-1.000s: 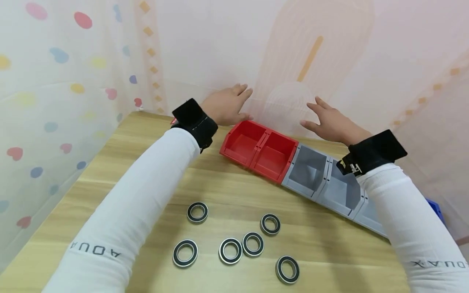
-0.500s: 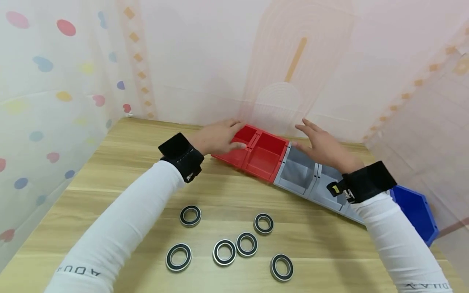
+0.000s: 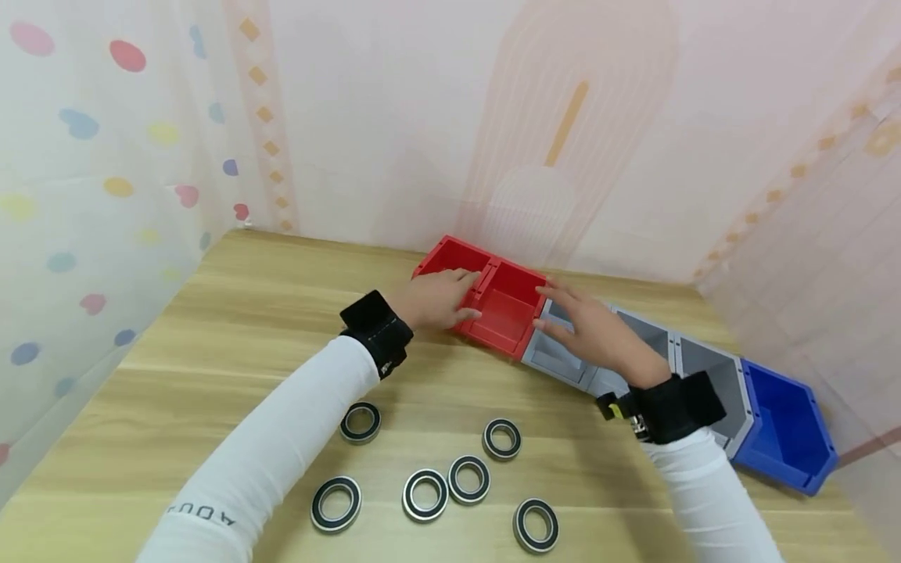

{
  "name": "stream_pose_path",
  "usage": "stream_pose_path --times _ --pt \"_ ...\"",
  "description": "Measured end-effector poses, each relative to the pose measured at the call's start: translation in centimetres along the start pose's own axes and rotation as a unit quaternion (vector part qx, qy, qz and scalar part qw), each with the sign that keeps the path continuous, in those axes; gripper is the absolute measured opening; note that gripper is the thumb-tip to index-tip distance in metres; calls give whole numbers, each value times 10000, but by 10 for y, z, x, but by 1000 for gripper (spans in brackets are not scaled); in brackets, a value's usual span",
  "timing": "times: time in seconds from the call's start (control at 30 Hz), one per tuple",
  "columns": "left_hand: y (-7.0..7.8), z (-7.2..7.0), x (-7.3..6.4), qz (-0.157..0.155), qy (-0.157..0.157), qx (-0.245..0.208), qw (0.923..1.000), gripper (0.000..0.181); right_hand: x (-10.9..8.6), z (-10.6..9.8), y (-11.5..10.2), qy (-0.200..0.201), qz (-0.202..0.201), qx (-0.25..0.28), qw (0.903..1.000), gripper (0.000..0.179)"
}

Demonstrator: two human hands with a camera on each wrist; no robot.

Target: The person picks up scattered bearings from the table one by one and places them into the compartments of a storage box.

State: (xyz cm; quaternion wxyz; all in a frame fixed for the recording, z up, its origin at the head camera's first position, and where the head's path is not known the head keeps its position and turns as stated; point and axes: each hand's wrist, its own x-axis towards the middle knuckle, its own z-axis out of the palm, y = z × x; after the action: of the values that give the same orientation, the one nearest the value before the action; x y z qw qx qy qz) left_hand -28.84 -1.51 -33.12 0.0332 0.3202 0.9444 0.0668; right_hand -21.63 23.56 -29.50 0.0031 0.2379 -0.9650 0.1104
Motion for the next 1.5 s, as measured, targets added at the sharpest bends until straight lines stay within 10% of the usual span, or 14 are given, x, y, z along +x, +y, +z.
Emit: stream_pose_path --times 0.5,0.87,1.5 --pt "-1 25 12 -227 228 -640 9974 71 -30 27 -37 -226 -339 -251 9989 54" --pt "-15 29 13 -356 616 -137 9974 75 -20 39 -78 -688 -746 -119 9948 46" --pt "-57 17 -37 -769 479 -538 9944 79 -14 49 -89 -1328 -853 -64 9874 40"
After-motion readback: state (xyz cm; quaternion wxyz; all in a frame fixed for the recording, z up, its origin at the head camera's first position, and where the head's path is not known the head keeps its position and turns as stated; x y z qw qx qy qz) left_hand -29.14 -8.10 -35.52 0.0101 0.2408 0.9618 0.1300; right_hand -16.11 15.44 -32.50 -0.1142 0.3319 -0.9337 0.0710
